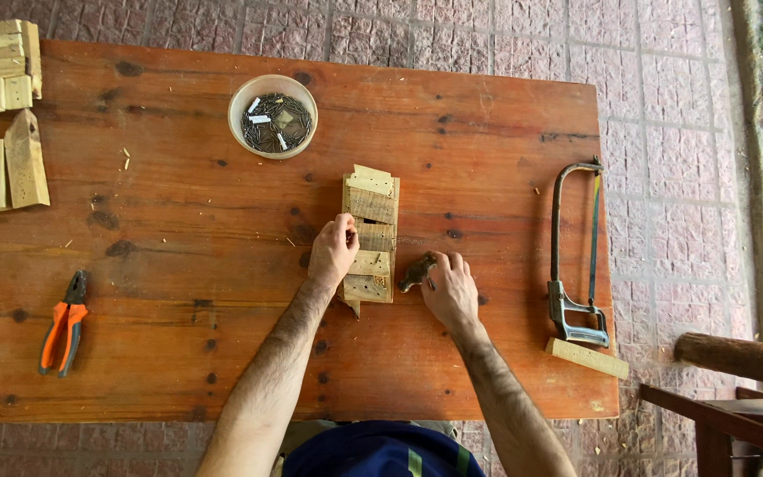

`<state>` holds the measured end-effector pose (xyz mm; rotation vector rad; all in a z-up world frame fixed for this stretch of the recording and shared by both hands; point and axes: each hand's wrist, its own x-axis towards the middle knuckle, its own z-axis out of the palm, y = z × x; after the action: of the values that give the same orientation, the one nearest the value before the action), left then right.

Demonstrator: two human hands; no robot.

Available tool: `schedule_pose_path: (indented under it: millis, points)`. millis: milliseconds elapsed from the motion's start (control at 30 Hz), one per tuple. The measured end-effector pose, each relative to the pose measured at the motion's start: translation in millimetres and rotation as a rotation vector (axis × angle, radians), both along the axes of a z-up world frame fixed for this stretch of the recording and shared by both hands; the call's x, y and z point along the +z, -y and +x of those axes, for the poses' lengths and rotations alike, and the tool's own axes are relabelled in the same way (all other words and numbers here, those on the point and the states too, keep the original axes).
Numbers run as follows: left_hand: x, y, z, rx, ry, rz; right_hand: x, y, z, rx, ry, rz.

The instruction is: The person repeatedly hammers nails into a stack of small wooden blocks on a wooden table. They pick nails from a nearby bowl and drive them into the wood using a hammer. The task continues throughout the clip with the same repetitive action.

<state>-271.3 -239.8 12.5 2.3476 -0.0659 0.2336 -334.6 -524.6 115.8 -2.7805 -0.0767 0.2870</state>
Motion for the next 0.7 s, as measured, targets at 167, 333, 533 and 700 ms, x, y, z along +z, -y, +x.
schedule_pose_path:
  millis: [167,333,533,700]
  points:
    - [17.9,1.5,-4.6,0.005,0.035,-0.007,-13.5,17.3,-17.3,-0.112,-0.224,-0.11]
    - [-0.9,1.3,-5.9,0.025,0.11,-0.013,-49.0,27.4,-25.4,0.152,-0.178,-0.166]
    - [-4.9,3.4,-6.1,0.088,0.137,-0.087,-49.2,37.4,-25.2,0.237,-0.093,-0.086]
    - [3.1,3.1,-6.7,0.134,0.092,-0.13,-15.0,32.9,-8.1,0.113,-0.131,0.145]
